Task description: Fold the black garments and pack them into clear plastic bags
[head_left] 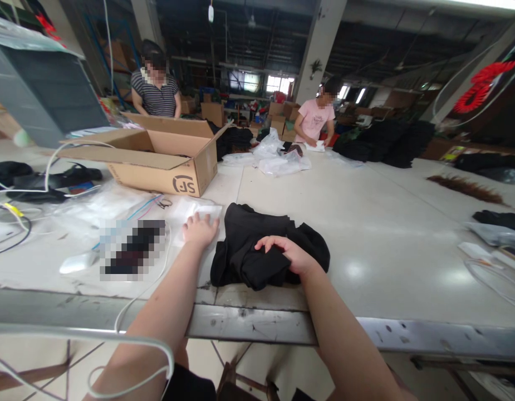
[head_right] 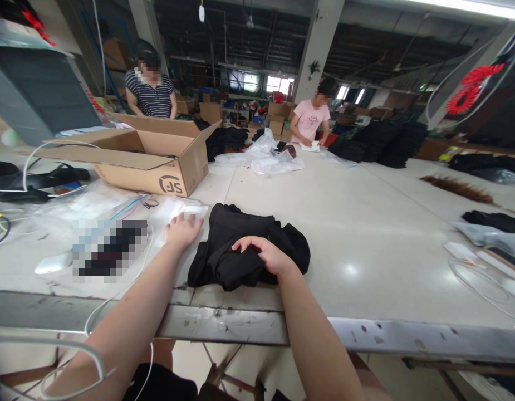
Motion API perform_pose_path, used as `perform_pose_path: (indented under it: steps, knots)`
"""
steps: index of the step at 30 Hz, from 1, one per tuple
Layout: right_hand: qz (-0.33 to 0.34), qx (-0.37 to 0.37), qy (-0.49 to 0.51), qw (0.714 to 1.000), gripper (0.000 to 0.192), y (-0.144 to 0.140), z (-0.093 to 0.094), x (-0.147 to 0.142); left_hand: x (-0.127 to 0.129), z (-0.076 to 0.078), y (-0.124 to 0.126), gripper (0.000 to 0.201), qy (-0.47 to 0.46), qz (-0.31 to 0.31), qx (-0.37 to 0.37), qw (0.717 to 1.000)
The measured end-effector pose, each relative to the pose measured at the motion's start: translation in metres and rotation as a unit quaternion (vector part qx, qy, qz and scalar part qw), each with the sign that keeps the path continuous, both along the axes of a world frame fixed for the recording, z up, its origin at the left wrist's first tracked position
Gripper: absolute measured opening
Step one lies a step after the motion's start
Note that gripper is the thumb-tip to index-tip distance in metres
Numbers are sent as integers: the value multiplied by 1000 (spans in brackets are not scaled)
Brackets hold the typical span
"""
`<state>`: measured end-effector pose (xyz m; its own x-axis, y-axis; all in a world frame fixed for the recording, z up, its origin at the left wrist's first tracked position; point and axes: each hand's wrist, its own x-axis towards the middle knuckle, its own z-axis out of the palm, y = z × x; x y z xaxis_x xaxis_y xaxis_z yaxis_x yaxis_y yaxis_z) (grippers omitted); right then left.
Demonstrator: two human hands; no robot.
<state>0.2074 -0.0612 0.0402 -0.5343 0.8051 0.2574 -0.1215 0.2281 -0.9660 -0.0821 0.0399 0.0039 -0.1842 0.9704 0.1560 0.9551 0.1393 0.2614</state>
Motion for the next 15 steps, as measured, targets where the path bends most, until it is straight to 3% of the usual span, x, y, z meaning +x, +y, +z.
perform_pose_path:
  steps: [3, 8, 12, 15]
  knots:
    - [0, -2, 1, 1000, 11, 0, -1, 0, -2, -1, -1, 64, 5, 22, 37, 999]
    - [1, -11, 9, 1000, 12, 0, -1, 1, 0, -2, 3, 66, 3, -1, -52, 999]
    - [13, -7, 2, 1000, 10, 0, 1, 1, 5, -2, 4, 71, 22, 24, -3, 999]
    - [17, -7, -7, 1000, 9, 0, 2, 0, 4, -6, 6, 77, 26, 9, -1, 1000]
